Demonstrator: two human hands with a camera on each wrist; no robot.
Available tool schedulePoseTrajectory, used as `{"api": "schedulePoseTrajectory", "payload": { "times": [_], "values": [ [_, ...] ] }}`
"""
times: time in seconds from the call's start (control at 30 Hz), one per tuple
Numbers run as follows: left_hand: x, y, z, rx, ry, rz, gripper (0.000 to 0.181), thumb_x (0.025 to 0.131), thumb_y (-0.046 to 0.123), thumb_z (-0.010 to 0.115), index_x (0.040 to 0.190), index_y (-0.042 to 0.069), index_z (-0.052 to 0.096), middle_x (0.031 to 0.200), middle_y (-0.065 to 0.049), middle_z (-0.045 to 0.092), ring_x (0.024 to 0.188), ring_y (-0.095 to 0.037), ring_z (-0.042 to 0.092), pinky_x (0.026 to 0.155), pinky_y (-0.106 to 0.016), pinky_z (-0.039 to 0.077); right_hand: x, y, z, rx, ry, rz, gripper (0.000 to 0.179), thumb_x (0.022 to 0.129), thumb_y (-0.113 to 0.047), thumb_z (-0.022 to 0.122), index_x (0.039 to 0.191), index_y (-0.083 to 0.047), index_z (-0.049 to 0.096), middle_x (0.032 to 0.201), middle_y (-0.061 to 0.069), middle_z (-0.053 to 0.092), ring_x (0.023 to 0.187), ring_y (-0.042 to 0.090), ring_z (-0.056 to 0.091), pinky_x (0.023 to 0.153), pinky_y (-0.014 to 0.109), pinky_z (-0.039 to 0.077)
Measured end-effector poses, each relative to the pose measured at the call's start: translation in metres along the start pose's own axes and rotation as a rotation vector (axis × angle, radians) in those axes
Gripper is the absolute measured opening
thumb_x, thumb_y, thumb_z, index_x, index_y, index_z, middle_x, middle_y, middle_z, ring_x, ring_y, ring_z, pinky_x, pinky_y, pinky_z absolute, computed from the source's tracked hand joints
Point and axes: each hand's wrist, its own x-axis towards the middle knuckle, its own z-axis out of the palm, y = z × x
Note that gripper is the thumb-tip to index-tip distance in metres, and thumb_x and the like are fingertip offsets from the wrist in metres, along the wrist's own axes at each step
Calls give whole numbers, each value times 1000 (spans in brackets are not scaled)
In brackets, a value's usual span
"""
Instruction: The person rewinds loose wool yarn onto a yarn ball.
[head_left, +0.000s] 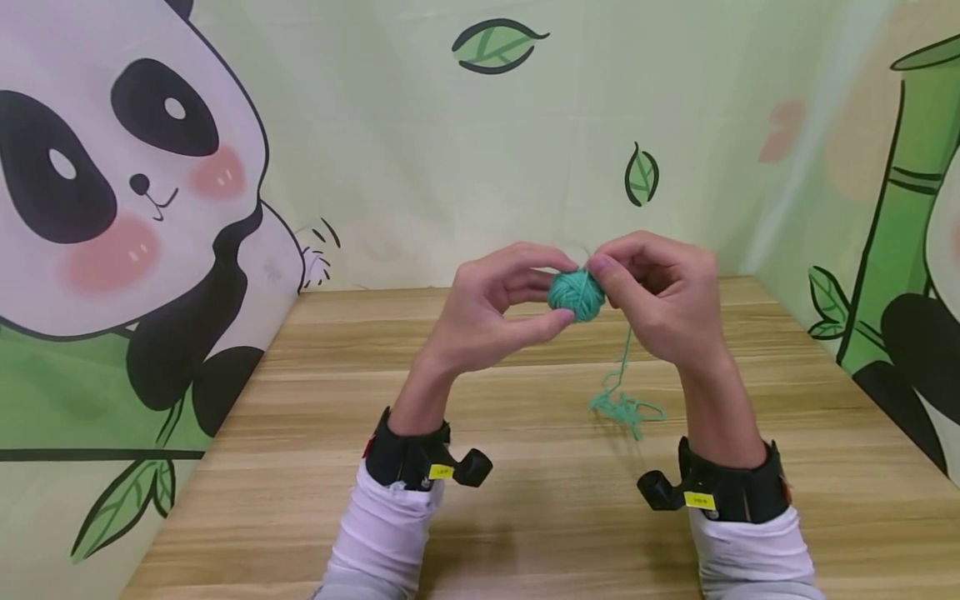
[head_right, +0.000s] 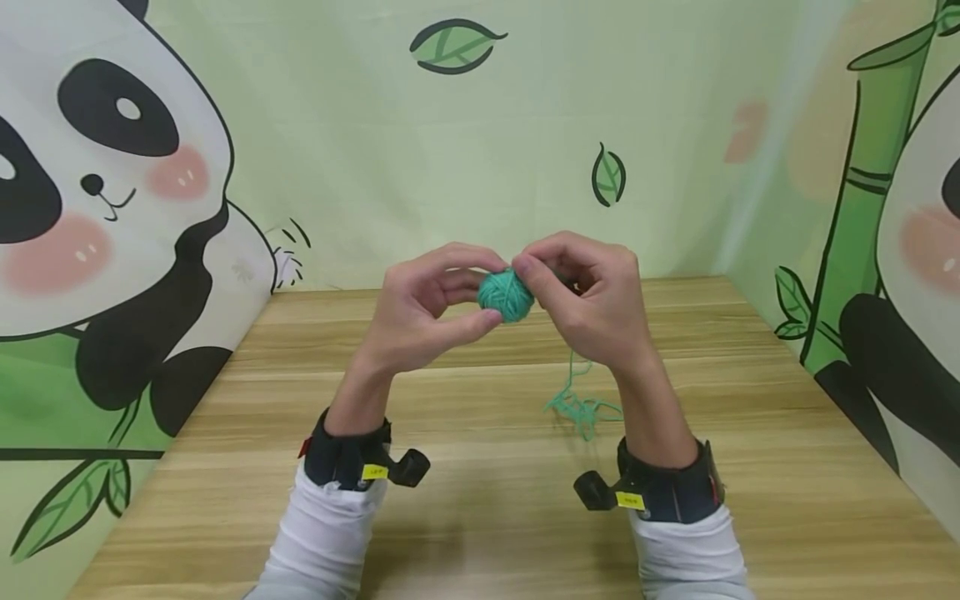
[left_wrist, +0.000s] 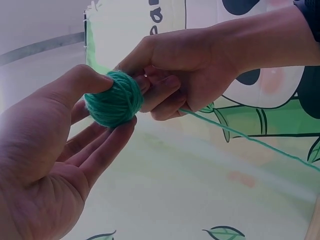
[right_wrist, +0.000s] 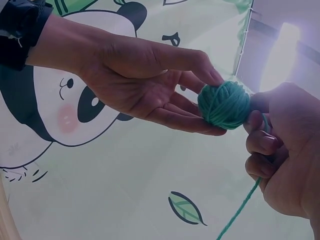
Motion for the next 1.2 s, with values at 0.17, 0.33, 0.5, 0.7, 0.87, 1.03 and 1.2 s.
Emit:
{"api": "schedulePoseTrajectory", "payload": {
  "times": [0.17,0.33,0.5,0.7,0.87,1.03,1.2],
  "values": [
    [0,1,1,-24,-12,-2,45,76,-24,74,119,-21,59,112,-28,64,95,-32,70,86,-47,64,0,1,1,6,3,9,30,95,-11,72,86,17,71,65,-1,64,47,5,47,39,13,39],
    [0,1,0,-28,-19,-1,45,76,-25,74,118,-22,59,111,-28,63,95,-32,69,86,-47,64,0,0,1,7,1,21,29,96,-11,72,86,17,71,63,0,63,47,5,46,39,13,38],
    [-1,1,0,-37,-24,5,44,76,-25,74,118,-22,60,111,-27,63,95,-32,69,87,-48,63,0,0,1,9,-5,29,29,96,-10,72,85,17,71,65,-2,64,46,5,46,39,13,39],
    [-1,2,-1,-59,-33,11,45,76,-26,73,118,-23,59,112,-29,63,95,-33,68,87,-49,63,-1,1,1,18,-12,42,31,96,-12,72,85,16,71,66,-2,66,47,6,47,40,13,41],
    [0,2,0,-69,-44,17,44,76,-26,72,118,-23,59,112,-29,63,96,-33,67,87,-49,63,-1,1,1,47,-12,52,29,96,-9,71,84,17,70,64,-1,65,47,6,47,40,13,41],
    [1,3,0,-64,-52,23,44,76,-26,72,118,-23,59,112,-29,63,97,-33,67,87,-49,63,-2,0,1,49,-10,51,29,96,-10,71,84,17,70,64,-1,64,47,6,47,40,14,41],
    [0,3,-1,-70,-54,30,44,75,-27,71,118,-24,59,113,-30,63,99,-34,66,88,-49,63,-1,0,0,44,-17,45,30,96,-11,71,84,17,70,63,1,63,47,6,46,40,14,39]
  ]
}}
